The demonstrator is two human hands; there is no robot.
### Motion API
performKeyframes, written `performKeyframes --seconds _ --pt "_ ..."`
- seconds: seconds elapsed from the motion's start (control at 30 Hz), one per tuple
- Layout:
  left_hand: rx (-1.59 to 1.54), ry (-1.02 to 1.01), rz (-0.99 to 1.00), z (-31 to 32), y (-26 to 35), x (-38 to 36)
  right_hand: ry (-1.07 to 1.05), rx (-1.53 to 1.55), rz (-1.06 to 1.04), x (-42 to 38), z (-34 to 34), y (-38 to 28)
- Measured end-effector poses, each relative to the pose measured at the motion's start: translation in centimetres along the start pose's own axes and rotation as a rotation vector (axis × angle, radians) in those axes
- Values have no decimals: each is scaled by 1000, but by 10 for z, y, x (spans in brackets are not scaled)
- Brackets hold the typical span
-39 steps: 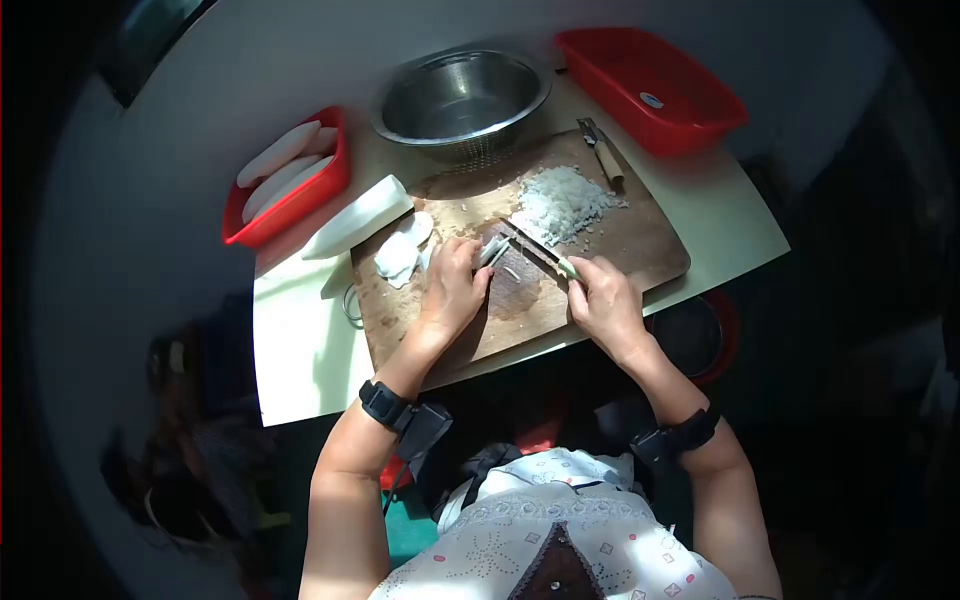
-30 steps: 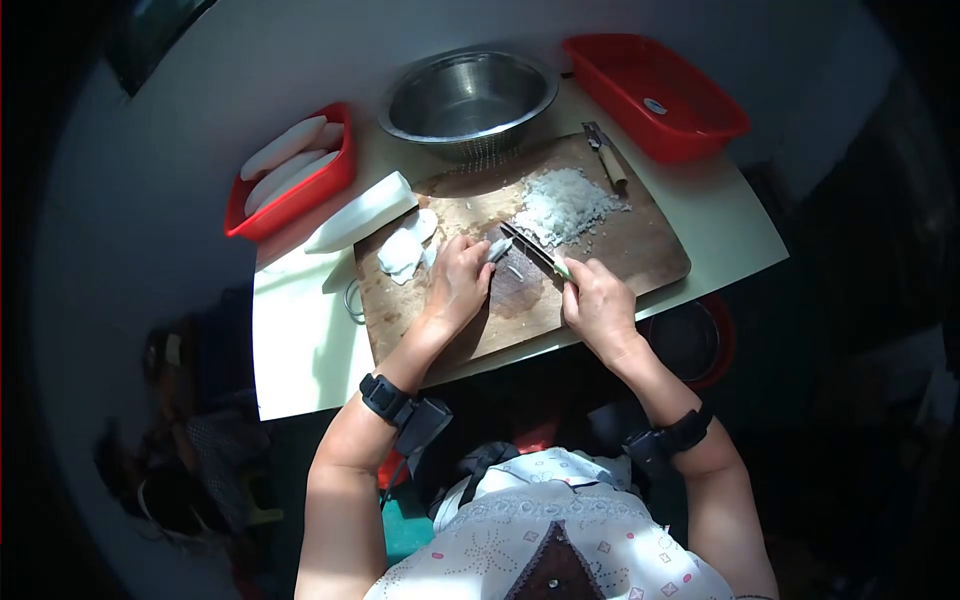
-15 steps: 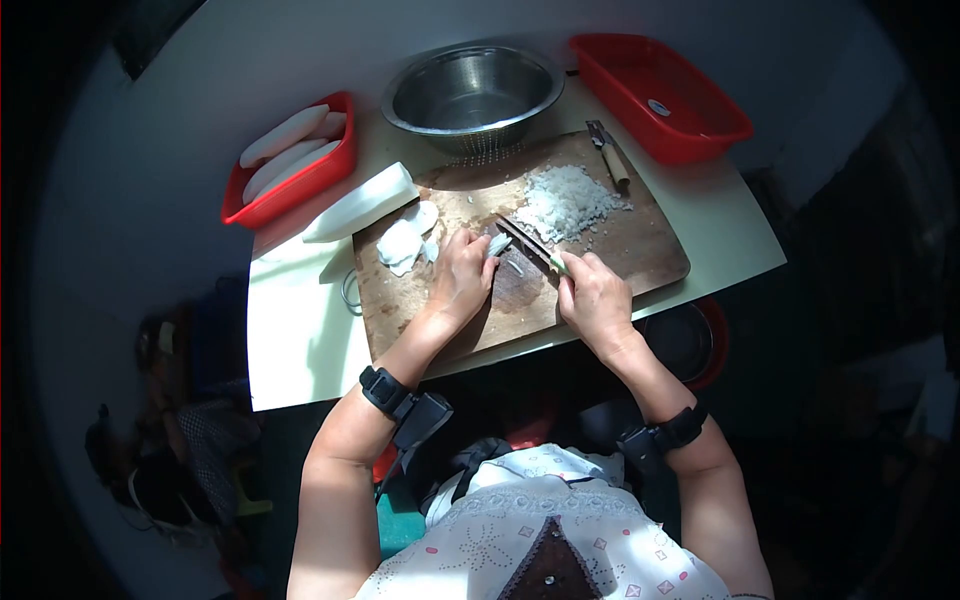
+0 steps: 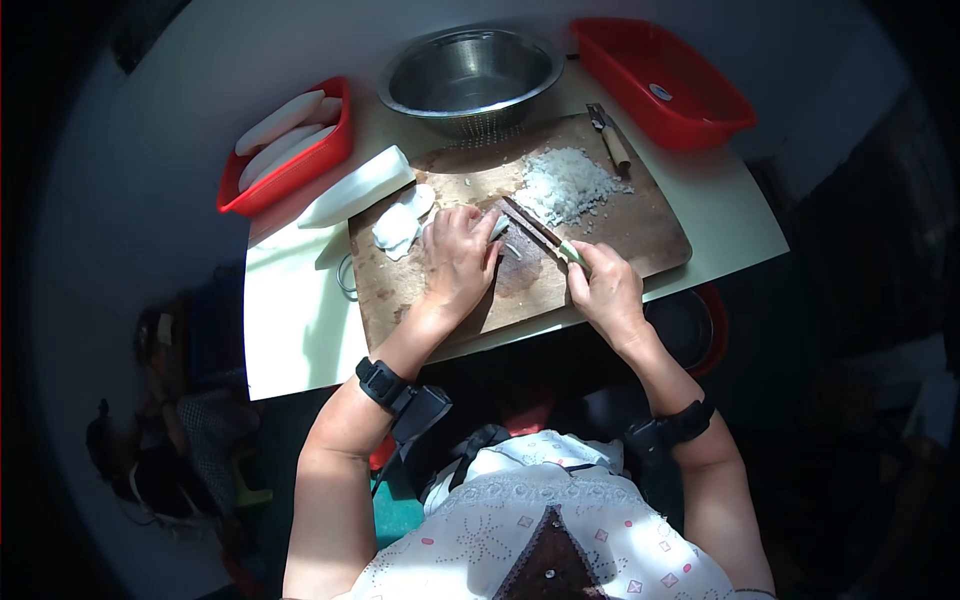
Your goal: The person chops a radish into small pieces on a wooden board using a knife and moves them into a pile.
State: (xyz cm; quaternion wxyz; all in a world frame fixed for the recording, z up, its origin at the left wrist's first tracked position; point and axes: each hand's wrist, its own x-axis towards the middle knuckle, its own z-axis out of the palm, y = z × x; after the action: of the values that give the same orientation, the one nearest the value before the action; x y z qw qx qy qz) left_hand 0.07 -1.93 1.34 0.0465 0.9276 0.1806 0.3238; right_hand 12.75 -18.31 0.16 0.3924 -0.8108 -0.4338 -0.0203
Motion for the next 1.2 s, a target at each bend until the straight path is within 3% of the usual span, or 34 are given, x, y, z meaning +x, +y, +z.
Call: performKeyframes --seconds 0.1,0.2,0.47,0.57,1.0,1.2 --pt "20 -31 248 -2 -4 5 15 96 24 4 1 3" --pt "-81 -175 281 -3 -2 10 27 168 48 6 5 8" --pt "-195 -228 330 -2 -11 5 55 151 43 6 5 8" --pt "-161 -247 331 -7 -10 7 78 151 31 5 8 8" --pt "-94 2 211 8 -7 11 109 92 1 2 9 9" --pt "-161 4 160 4 -11 10 101 95 -12 0 8 8"
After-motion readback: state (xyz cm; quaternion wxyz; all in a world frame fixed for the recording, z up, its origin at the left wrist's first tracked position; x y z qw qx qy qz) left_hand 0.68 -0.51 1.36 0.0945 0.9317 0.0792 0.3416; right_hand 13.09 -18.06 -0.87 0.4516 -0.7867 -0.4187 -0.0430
